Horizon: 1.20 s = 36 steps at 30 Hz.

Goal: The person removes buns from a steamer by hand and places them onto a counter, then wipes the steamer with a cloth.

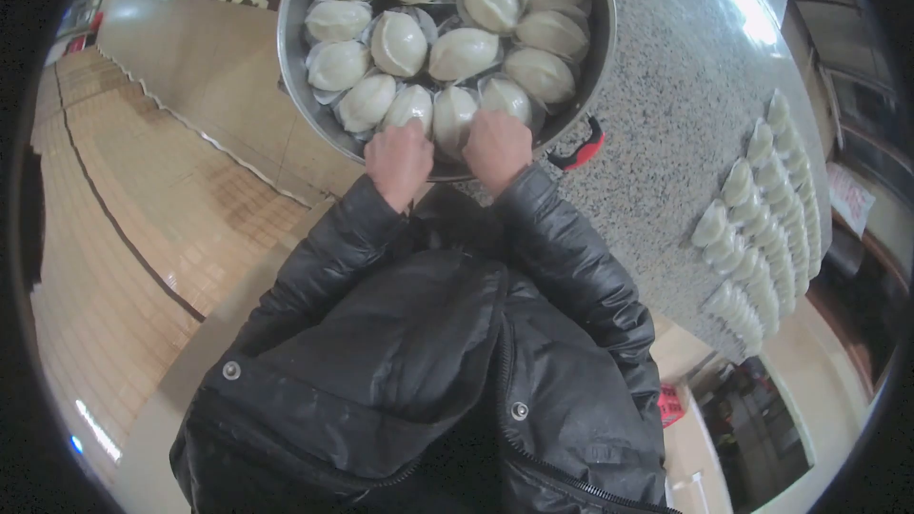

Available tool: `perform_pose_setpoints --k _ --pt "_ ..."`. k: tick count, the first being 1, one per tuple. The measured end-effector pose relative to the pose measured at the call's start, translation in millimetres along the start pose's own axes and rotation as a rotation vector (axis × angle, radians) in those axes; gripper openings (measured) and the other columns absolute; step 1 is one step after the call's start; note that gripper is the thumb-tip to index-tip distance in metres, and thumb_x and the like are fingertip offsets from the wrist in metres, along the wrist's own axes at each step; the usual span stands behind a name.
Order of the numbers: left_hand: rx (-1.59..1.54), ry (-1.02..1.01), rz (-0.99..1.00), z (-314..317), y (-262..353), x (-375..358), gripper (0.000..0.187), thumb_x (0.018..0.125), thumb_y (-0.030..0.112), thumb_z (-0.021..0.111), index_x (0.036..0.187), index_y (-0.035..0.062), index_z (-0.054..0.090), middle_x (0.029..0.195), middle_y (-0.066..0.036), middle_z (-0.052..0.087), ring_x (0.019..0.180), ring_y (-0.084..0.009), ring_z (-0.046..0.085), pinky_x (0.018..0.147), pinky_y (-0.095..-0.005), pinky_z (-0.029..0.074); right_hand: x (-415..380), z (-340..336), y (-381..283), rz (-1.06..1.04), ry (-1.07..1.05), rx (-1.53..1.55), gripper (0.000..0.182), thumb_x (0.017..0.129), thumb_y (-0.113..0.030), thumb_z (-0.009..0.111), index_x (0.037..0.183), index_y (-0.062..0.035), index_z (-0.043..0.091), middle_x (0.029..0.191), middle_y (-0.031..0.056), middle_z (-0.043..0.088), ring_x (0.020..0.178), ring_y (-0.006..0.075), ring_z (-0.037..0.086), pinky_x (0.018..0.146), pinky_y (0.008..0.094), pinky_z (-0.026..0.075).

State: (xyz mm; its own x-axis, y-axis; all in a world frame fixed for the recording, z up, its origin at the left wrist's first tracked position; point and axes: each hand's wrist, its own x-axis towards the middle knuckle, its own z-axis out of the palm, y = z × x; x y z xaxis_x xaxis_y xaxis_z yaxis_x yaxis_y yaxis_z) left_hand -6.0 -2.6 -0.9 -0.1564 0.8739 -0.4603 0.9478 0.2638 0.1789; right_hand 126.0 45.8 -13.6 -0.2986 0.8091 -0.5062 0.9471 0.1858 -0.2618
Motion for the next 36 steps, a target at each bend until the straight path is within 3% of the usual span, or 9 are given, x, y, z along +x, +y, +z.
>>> perform_pose_setpoints --k 3,6,9,15,24,27,30,36 --pt "0.033 0.063 -0.027 9 -9 -2 0.010 0.087 0.015 0.060 0.085 0.0059 0.064 0.075 -0.017 0.068 0.071 -0.0385 0.067 0.055 -0.0457 0.053 -2 -1 3 -0.022 0.025 0.016 0.020 0.080 -0.008 0.053 0.076 0.0033 0.068 0.072 0.0196 0.066 0.066 0.0380 0.066 0.058 0.0428 0.055" --pt "0.048 -0.004 -0.039 -1 -3 -8 0.015 0.092 0.020 0.063 0.090 0.0065 0.067 0.075 -0.012 0.068 0.069 -0.0296 0.068 0.059 -0.0364 0.056 -3 -4 4 -0.020 -0.030 0.023 0.021 0.085 -0.009 0.052 0.076 0.0008 0.069 0.071 0.0159 0.066 0.064 0.0340 0.066 0.056 0.0397 0.055" --pt "0.122 -0.037 0.006 -5 0 -9 0.016 0.093 0.022 0.064 0.089 0.0076 0.069 0.080 -0.014 0.071 0.075 -0.0339 0.070 0.061 -0.0399 0.056 -2 -2 4 -0.039 -0.001 0.019 0.017 0.079 -0.009 0.053 0.076 -0.0008 0.068 0.074 0.0166 0.067 0.068 0.0370 0.066 0.057 0.0425 0.054" --pt "0.120 -0.045 0.006 2 7 -3 0.011 0.087 0.012 0.063 0.082 0.0071 0.072 0.081 -0.015 0.071 0.077 -0.0374 0.069 0.061 -0.0432 0.055 -2 -4 5 -0.047 -0.010 0.066 0.016 0.077 -0.007 0.052 0.075 0.0009 0.066 0.075 0.0184 0.066 0.070 0.0391 0.066 0.057 0.0443 0.053" --pt "0.092 -0.135 -0.065 -1 20 7 0.012 0.090 0.012 0.065 0.089 0.0032 0.072 0.086 -0.016 0.071 0.079 -0.0349 0.069 0.064 -0.0400 0.057 -2 -7 7 -0.041 -0.048 0.097 0.016 0.078 -0.007 0.052 0.078 -0.0004 0.067 0.076 0.0181 0.066 0.070 0.0390 0.066 0.058 0.0446 0.053" --pt "0.083 -0.110 -0.066 4 21 10 0.013 0.090 0.008 0.061 0.083 0.0026 0.071 0.083 -0.016 0.070 0.079 -0.0372 0.069 0.063 -0.0421 0.056 -2 -8 7 -0.055 -0.056 0.103 0.017 0.079 -0.007 0.052 0.078 0.0004 0.068 0.077 0.0180 0.066 0.071 0.0388 0.066 0.059 0.0446 0.053" --pt "0.113 -0.137 -0.087 4 25 14 0.010 0.091 0.010 0.064 0.089 0.0038 0.072 0.086 -0.014 0.071 0.078 -0.0320 0.069 0.064 -0.0366 0.057 -2 -12 6 -0.044 -0.098 0.096 0.016 0.079 -0.006 0.055 0.080 0.0003 0.069 0.077 0.0176 0.067 0.071 0.0378 0.067 0.058 0.0436 0.054" --pt "0.166 -0.120 -0.069 11 22 17 0.013 0.091 0.008 0.061 0.083 0.0054 0.071 0.082 -0.014 0.070 0.075 -0.0324 0.069 0.061 -0.0377 0.055 -1 -4 7 -0.050 -0.071 0.119 0.017 0.075 -0.008 0.054 0.079 0.0011 0.067 0.078 0.0203 0.066 0.072 0.0424 0.065 0.059 0.0473 0.053"
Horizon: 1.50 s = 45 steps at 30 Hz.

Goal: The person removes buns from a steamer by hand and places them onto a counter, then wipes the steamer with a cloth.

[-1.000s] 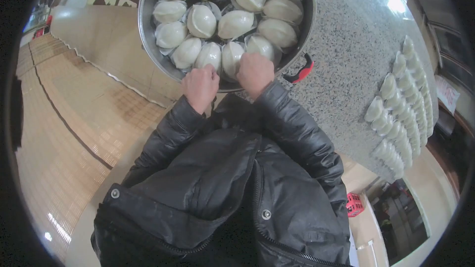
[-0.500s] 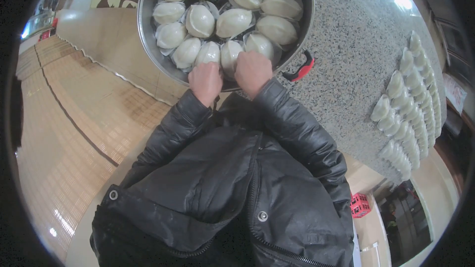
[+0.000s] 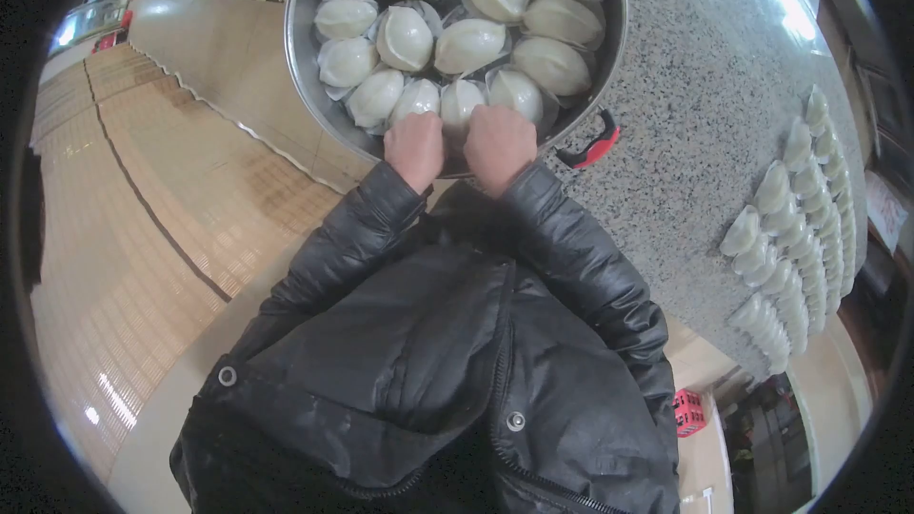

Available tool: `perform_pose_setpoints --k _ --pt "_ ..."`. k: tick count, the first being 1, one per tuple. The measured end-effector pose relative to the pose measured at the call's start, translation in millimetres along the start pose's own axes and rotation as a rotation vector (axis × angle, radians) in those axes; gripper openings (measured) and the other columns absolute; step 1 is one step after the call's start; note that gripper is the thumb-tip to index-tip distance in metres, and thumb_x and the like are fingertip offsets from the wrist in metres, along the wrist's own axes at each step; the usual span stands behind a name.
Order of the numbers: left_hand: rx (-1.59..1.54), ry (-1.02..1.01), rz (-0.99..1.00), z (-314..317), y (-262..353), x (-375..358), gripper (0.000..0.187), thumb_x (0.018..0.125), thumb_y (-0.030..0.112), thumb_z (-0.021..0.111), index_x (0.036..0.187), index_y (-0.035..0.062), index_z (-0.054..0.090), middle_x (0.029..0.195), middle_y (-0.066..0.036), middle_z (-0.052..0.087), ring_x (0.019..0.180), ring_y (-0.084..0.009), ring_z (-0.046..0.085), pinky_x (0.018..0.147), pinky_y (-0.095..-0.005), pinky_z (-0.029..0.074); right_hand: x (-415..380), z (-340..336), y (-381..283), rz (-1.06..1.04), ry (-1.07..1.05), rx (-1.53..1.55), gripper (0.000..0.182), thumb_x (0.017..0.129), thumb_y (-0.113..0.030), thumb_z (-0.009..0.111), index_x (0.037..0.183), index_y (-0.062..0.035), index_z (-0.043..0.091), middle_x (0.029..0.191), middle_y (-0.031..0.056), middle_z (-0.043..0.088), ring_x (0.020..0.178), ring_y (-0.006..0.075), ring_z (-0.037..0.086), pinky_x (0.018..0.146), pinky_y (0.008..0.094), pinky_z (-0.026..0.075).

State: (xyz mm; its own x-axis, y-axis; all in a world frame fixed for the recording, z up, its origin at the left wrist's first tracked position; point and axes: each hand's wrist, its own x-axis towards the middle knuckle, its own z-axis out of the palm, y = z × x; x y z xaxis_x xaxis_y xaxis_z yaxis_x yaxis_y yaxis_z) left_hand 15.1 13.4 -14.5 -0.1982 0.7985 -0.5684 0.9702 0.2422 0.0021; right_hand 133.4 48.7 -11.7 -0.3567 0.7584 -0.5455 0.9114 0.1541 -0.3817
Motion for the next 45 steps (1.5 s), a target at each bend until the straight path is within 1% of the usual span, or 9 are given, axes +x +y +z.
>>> perform_pose_setpoints --k 6,12,18,21,24,27,32,36,45 --pt "-0.129 -0.030 -0.013 -2 -5 -4 0.016 0.093 0.011 0.059 0.090 0.0015 0.071 0.090 -0.019 0.070 0.083 -0.0395 0.067 0.066 -0.0446 0.055 0 1 3 -0.013 0.027 -0.013 0.020 0.083 -0.011 0.053 0.075 -0.0011 0.068 0.074 0.0146 0.066 0.068 0.0327 0.066 0.056 0.0400 0.053" --pt "-0.376 0.044 -0.018 -10 -19 -9 0.014 0.084 0.018 0.068 0.077 0.0064 0.068 0.073 -0.011 0.068 0.069 -0.0309 0.065 0.059 -0.0381 0.051 0 -5 10 0.010 0.155 0.144 0.018 0.070 -0.013 0.050 0.065 0.0021 0.058 0.068 0.0235 0.062 0.064 0.0472 0.060 0.056 0.0515 0.050" --pt "-0.481 0.086 0.085 -13 -44 -12 0.014 0.076 0.022 0.053 0.067 0.0110 0.055 0.065 -0.015 0.057 0.064 -0.0351 0.049 0.059 -0.0452 0.034 7 0 11 0.009 0.121 0.169 0.025 0.069 -0.025 0.050 0.061 -0.0041 0.061 0.062 0.0177 0.060 0.060 0.0411 0.060 0.051 0.0475 0.047" --pt "-0.554 0.205 0.251 -13 -46 -10 0.006 0.076 0.012 0.057 0.071 0.0132 0.058 0.072 -0.007 0.053 0.066 -0.0258 0.052 0.063 -0.0374 0.038 1 -9 15 -0.013 0.166 0.204 0.026 0.067 -0.024 0.051 0.067 -0.0023 0.065 0.068 0.0234 0.063 0.066 0.0455 0.062 0.054 0.0503 0.048" --pt "-0.659 0.196 0.275 -42 -38 -27 0.004 0.082 0.005 0.060 0.078 0.0056 0.061 0.095 -0.009 0.056 0.081 -0.0219 0.058 0.074 -0.0317 0.047 -15 -20 13 -0.071 0.293 0.289 0.019 0.065 -0.016 0.051 0.062 0.0011 0.058 0.062 0.0241 0.059 0.057 0.0452 0.056 0.047 0.0495 0.041" --pt "-0.707 0.224 0.329 -70 -30 -40 0.007 0.082 0.001 0.058 0.078 0.0028 0.064 0.107 -0.010 0.061 0.094 -0.0213 0.061 0.073 -0.0305 0.050 -34 -36 13 -0.095 0.384 0.294 0.015 0.064 -0.015 0.051 0.060 -0.0015 0.055 0.060 0.0234 0.057 0.055 0.0465 0.053 0.047 0.0521 0.038" --pt "-0.749 0.265 0.551 -113 17 -51 0.009 0.081 -0.002 0.056 0.077 0.0037 0.062 0.113 -0.012 0.063 0.091 -0.0190 0.061 0.070 -0.0265 0.050 -81 -71 42 -0.104 0.623 0.347 0.017 0.069 -0.012 0.054 0.056 -0.0079 0.044 0.048 0.0153 0.049 0.044 0.0366 0.049 0.042 0.0457 0.033" --pt "-0.746 0.191 0.752 -123 82 -60 0.009 0.080 -0.004 0.056 0.078 0.0027 0.063 0.114 -0.014 0.062 0.097 -0.0214 0.062 0.071 -0.0286 0.051 -134 -82 91 -0.013 0.776 0.411 0.010 0.071 -0.010 0.055 0.062 -0.0098 0.052 0.050 0.0113 0.050 0.044 0.0303 0.049 0.045 0.0404 0.035" --pt "-0.683 -0.048 1.140 -32 297 -115 0.007 0.075 -0.003 0.054 0.075 0.0000 0.061 0.104 -0.019 0.062 0.099 -0.0265 0.062 0.071 -0.0329 0.057 -300 -48 269 0.205 0.940 0.657 0.012 0.080 -0.006 0.057 0.072 -0.0038 0.065 0.063 0.0020 0.061 0.054 0.0112 0.051 0.051 0.0286 0.039"
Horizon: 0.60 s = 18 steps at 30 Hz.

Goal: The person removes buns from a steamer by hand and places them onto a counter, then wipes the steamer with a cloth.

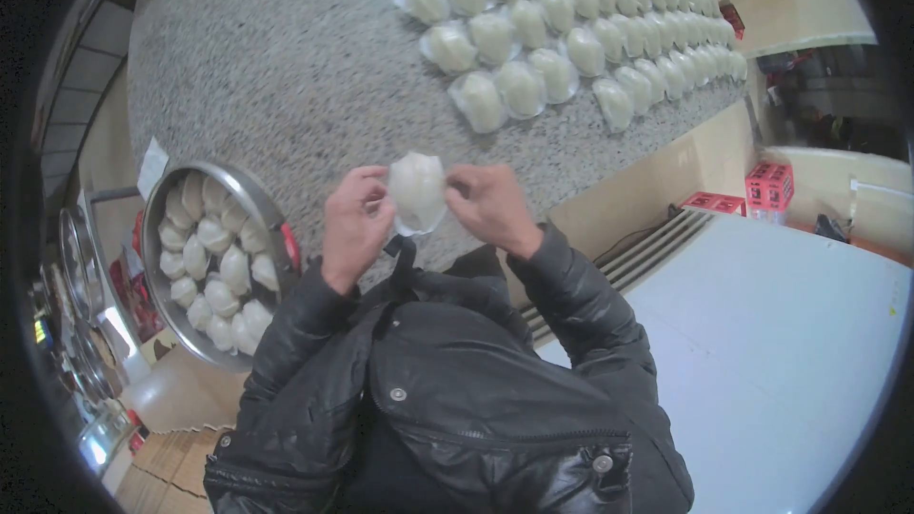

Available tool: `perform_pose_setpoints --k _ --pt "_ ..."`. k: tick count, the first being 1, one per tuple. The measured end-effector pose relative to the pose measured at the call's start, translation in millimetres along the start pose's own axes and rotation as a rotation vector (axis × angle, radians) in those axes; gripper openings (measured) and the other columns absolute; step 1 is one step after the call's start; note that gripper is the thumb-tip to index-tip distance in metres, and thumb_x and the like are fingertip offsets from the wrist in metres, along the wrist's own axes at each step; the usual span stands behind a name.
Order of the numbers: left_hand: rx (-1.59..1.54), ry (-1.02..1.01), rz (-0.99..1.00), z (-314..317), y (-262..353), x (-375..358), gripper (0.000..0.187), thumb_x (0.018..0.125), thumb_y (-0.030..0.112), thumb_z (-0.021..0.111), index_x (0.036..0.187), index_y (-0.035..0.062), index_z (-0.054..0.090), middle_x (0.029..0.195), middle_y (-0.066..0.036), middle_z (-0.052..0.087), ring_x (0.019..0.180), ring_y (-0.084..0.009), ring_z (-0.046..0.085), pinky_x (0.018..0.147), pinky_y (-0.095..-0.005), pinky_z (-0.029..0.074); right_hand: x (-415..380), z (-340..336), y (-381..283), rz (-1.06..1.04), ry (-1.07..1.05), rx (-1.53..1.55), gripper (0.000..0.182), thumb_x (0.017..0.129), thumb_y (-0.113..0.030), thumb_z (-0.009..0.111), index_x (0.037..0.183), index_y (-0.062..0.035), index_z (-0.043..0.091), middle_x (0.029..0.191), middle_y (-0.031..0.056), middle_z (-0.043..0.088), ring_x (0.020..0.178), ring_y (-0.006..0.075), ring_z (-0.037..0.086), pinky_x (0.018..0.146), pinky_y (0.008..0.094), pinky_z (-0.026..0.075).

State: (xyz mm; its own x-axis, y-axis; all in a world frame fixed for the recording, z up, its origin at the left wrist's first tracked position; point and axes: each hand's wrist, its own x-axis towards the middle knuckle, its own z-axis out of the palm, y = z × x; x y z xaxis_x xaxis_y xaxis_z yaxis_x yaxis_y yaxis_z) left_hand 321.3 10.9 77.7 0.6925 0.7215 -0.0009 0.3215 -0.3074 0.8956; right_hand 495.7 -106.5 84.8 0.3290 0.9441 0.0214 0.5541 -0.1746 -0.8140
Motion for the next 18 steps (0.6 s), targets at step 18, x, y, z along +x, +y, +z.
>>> perform_pose_setpoints --k 18 --pt "0.141 -0.102 0.269 398 20 139 0.011 0.080 -0.002 0.062 0.081 0.0014 0.052 0.092 -0.010 0.048 0.081 -0.0252 0.050 0.066 -0.0349 0.045 -59 -197 354 0.157 0.199 -0.476 0.010 0.087 -0.012 0.058 0.091 -0.0072 0.066 0.078 0.0052 0.068 0.058 0.0196 0.060 0.051 0.0315 0.043"
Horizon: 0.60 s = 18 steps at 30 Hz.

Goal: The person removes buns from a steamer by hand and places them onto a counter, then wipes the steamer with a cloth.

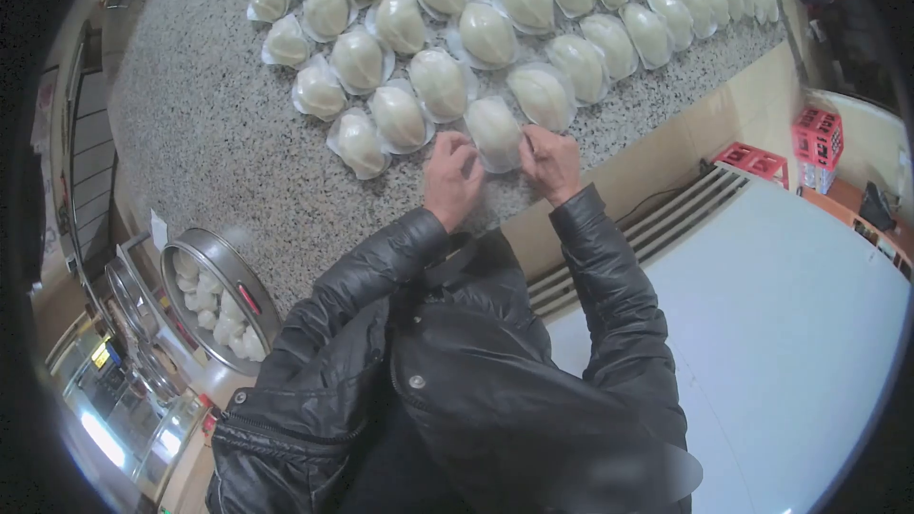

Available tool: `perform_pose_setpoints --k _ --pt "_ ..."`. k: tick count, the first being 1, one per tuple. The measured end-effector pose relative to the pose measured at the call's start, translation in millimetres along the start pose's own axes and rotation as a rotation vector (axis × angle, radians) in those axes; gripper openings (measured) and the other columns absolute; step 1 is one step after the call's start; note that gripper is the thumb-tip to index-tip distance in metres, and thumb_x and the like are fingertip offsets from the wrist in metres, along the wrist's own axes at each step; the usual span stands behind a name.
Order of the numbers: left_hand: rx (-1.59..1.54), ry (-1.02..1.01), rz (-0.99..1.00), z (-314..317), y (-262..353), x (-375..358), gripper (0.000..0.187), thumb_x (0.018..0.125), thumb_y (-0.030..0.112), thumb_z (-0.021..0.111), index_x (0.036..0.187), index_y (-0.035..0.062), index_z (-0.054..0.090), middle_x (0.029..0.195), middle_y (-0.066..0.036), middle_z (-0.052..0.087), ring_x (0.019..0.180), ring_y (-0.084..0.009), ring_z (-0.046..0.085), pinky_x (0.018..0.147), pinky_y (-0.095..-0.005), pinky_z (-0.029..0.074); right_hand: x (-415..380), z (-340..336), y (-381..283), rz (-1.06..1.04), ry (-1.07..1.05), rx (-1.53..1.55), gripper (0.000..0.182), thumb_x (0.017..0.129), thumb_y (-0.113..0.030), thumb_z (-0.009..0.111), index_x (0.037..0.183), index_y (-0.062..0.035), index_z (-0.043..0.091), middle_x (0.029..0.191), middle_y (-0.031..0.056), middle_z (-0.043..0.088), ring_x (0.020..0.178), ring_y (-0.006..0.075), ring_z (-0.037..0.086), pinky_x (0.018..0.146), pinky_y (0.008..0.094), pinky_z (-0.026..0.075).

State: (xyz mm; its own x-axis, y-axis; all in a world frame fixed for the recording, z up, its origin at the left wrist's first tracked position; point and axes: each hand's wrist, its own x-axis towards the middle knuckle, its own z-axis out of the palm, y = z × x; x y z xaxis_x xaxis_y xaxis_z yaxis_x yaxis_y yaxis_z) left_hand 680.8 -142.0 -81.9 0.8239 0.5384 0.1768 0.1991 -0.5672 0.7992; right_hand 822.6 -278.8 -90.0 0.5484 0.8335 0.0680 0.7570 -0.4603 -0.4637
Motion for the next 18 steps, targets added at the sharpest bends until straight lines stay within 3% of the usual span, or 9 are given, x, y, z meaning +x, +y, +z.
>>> perform_pose_setpoints --k 3,9,11,18 --pt "-0.014 -0.047 -0.055 6 1 1 0.009 0.081 -0.002 0.062 0.083 -0.0009 0.053 0.094 -0.012 0.046 0.080 -0.0275 0.050 0.064 -0.0369 0.045 -4 7 7 0.052 0.034 -0.011 0.010 0.090 -0.012 0.056 0.084 -0.0079 0.064 0.069 0.0043 0.063 0.052 0.0159 0.052 0.047 0.0310 0.039" --pt "-0.065 -0.085 -0.070 13 3 11 0.003 0.085 0.000 0.060 0.086 -0.0024 0.058 0.097 -0.013 0.049 0.085 -0.0286 0.055 0.069 -0.0377 0.048 -2 11 9 0.154 0.138 -0.080 0.010 0.088 -0.010 0.059 0.079 -0.0083 0.063 0.063 0.0030 0.059 0.048 0.0131 0.047 0.043 0.0302 0.034" --pt "-0.062 -0.124 -0.114 13 6 10 0.006 0.086 0.001 0.059 0.084 -0.0019 0.054 0.094 -0.012 0.048 0.079 -0.0275 0.053 0.067 -0.0377 0.046 -3 12 6 0.175 0.170 -0.089 0.012 0.088 -0.012 0.058 0.078 -0.0088 0.064 0.061 0.0024 0.058 0.046 0.0119 0.045 0.042 0.0298 0.033" --pt "-0.107 -0.112 -0.176 13 0 3 0.008 0.089 0.001 0.057 0.082 0.0000 0.052 0.088 -0.011 0.048 0.074 -0.0245 0.050 0.066 -0.0353 0.043 -3 14 -2 0.168 0.190 -0.093 0.011 0.089 -0.015 0.057 0.081 -0.0114 0.064 0.063 0.0016 0.059 0.047 0.0132 0.047 0.044 0.0299 0.034"
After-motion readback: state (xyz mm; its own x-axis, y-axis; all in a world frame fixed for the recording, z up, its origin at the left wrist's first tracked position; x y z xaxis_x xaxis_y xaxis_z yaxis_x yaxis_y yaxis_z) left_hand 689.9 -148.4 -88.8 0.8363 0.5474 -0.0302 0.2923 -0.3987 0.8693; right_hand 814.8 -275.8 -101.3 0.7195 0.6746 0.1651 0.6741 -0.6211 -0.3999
